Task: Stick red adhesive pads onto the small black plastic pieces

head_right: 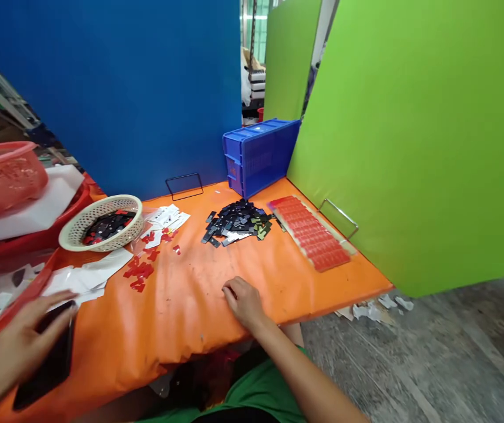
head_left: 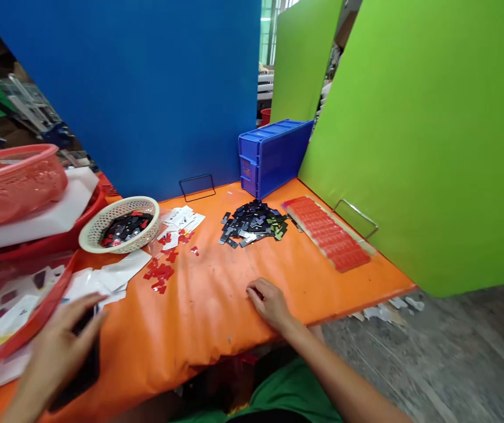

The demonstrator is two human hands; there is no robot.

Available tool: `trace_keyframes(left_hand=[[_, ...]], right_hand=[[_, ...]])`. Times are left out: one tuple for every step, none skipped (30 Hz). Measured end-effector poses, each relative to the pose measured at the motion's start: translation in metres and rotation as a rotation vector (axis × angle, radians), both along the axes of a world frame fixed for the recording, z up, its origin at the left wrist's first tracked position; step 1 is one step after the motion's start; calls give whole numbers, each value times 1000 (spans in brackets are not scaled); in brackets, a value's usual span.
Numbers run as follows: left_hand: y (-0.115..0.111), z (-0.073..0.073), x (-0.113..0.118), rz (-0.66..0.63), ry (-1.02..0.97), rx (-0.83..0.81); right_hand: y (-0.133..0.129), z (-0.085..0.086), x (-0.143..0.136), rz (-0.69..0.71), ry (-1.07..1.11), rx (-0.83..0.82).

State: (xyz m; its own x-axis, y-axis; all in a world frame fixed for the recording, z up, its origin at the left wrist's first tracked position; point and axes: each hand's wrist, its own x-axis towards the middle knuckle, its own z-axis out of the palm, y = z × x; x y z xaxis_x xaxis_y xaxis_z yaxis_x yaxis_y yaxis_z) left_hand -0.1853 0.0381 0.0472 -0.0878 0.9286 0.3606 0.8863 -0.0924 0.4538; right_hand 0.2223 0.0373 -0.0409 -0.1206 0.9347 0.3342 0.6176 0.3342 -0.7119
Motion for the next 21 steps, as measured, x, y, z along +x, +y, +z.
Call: trace_keyframes(left_hand=[[-9,-19,19,-100,-7,-47],[-19,-35,38,-182,-18,-77],[-29,-50,56,-229,-34,-98],[-39,-63,71,-252,-56,-98],[-48,-73,85,-268,-73,-104],[-54,-80,97,-273,-91,-105],[-59,-86,107,-271,-107,-110],[-63,-91,115,-265,-123,-120],[-65,-93,121,-254,-141,-128],[-67,-96,127,-240,-160,-136],[-68,-97,132,-223,-179,-139],[-68,-98,136,-205,-198,-137],[-69,-99,139,-188,-214,-132],[-69,-99,142,-174,-228,-125],[-70,-100,145,-163,-238,-118],[-70,-100,148,-155,-245,-111],[-70,-101,150,-149,-249,-103],[-69,-101,151,-145,-251,-97],[-69,-101,153,-140,-253,-90],[-69,-101,154,-134,-253,-84],[-68,-102,154,-130,-254,-79]], right_hand=[[1,1,3,5,39,9],[2,2,8,3,71,19],[5,4,15,-11,94,31],[8,5,23,-38,107,44],[12,7,32,-75,109,58],[17,8,43,-121,103,74],[23,9,55,-170,89,88],[29,9,67,-217,69,102],[35,10,80,-263,43,112],[41,10,92,-308,18,111],[48,9,104,-349,-6,101],[54,9,115,-390,-41,87],[60,9,125,-424,-90,75],[66,9,134,-455,-151,67],[71,9,142,-480,-222,55],[76,10,149,-504,-300,35],[80,10,155,-527,-378,6],[84,11,161,-545,-454,-30],[88,12,166,-562,-525,-67],[91,13,170,-576,-588,-101],[94,14,174,-584,-643,-129]])
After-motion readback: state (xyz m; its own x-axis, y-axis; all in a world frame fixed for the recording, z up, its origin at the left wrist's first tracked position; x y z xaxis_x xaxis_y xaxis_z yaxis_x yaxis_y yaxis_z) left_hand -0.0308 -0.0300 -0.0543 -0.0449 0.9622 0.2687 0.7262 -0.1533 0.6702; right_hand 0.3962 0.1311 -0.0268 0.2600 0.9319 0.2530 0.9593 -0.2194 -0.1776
